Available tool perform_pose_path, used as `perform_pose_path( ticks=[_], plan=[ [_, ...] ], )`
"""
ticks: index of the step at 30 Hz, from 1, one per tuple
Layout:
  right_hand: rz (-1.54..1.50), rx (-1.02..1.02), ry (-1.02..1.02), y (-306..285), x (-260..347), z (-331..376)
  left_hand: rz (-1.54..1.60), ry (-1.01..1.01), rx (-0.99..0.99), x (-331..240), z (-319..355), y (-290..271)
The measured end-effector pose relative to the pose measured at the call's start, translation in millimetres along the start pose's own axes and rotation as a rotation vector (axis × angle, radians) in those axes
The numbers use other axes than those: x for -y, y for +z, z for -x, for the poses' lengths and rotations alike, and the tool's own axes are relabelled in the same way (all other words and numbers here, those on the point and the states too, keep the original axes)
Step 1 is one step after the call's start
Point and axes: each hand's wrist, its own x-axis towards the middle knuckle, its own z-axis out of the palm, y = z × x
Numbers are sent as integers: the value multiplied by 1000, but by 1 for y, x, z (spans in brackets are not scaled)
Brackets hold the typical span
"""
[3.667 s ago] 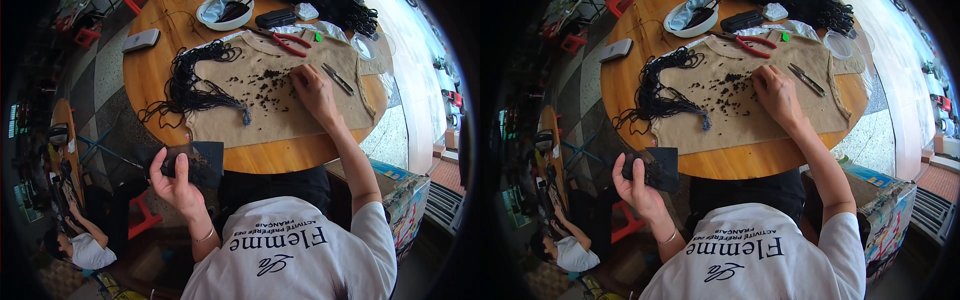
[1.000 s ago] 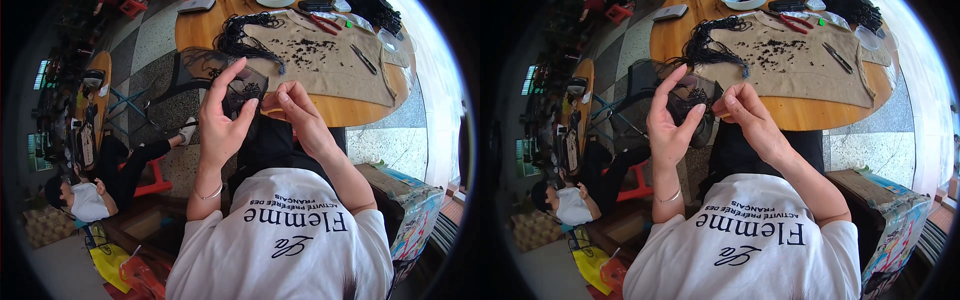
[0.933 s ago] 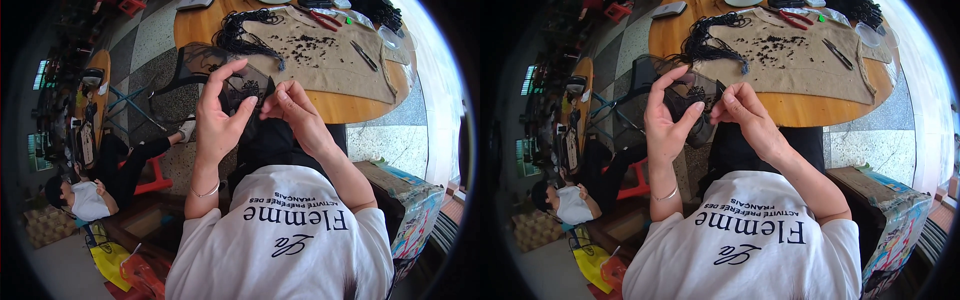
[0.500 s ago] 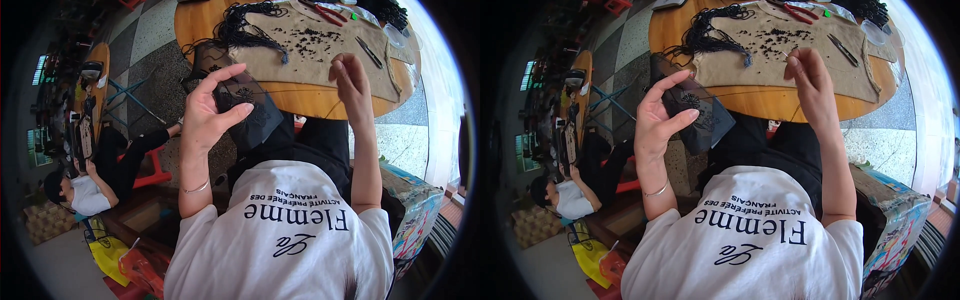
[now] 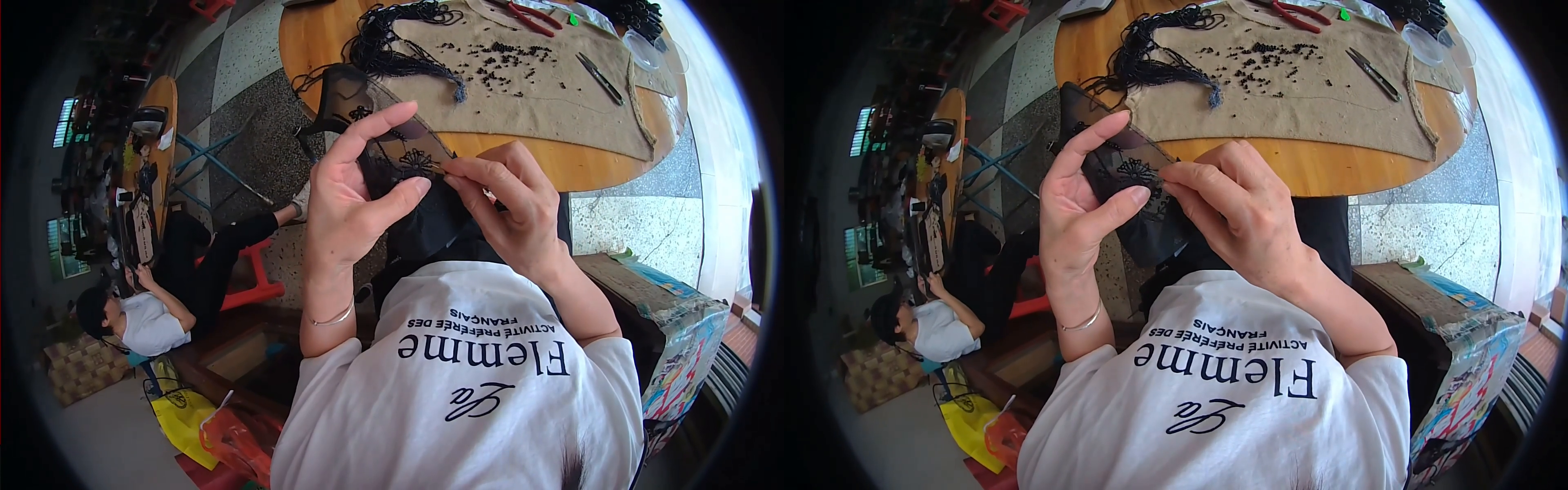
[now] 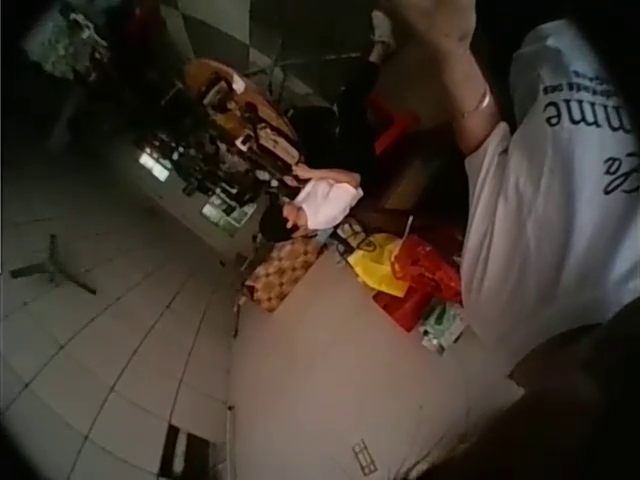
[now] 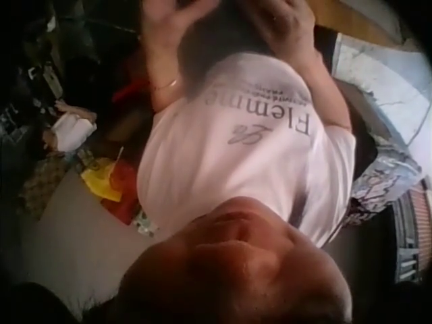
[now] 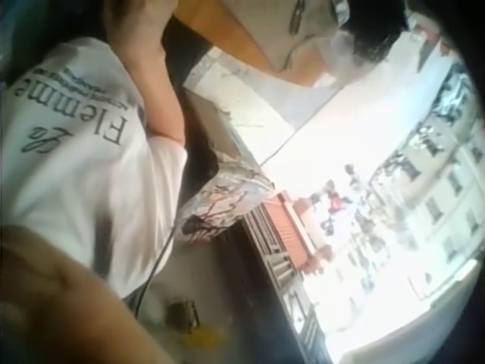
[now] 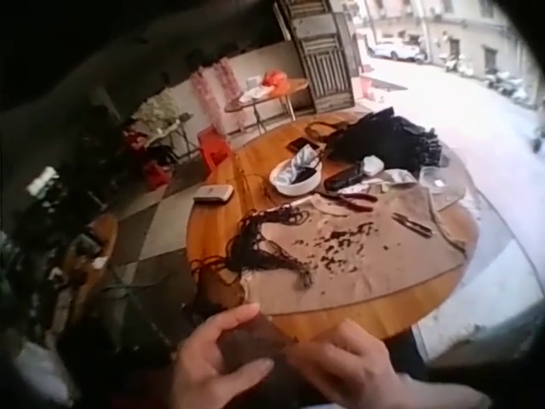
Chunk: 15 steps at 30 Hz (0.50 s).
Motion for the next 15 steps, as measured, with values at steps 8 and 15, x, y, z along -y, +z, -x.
perform_pose_path(
  ticks=[8,15],
  plan=[
    [-10,-5,-13,-1,1,0,10,23,6,-2,1,1],
    [-71,29,42,-2,4,-1,-1,40,1,-1,2,1]
  ],
)
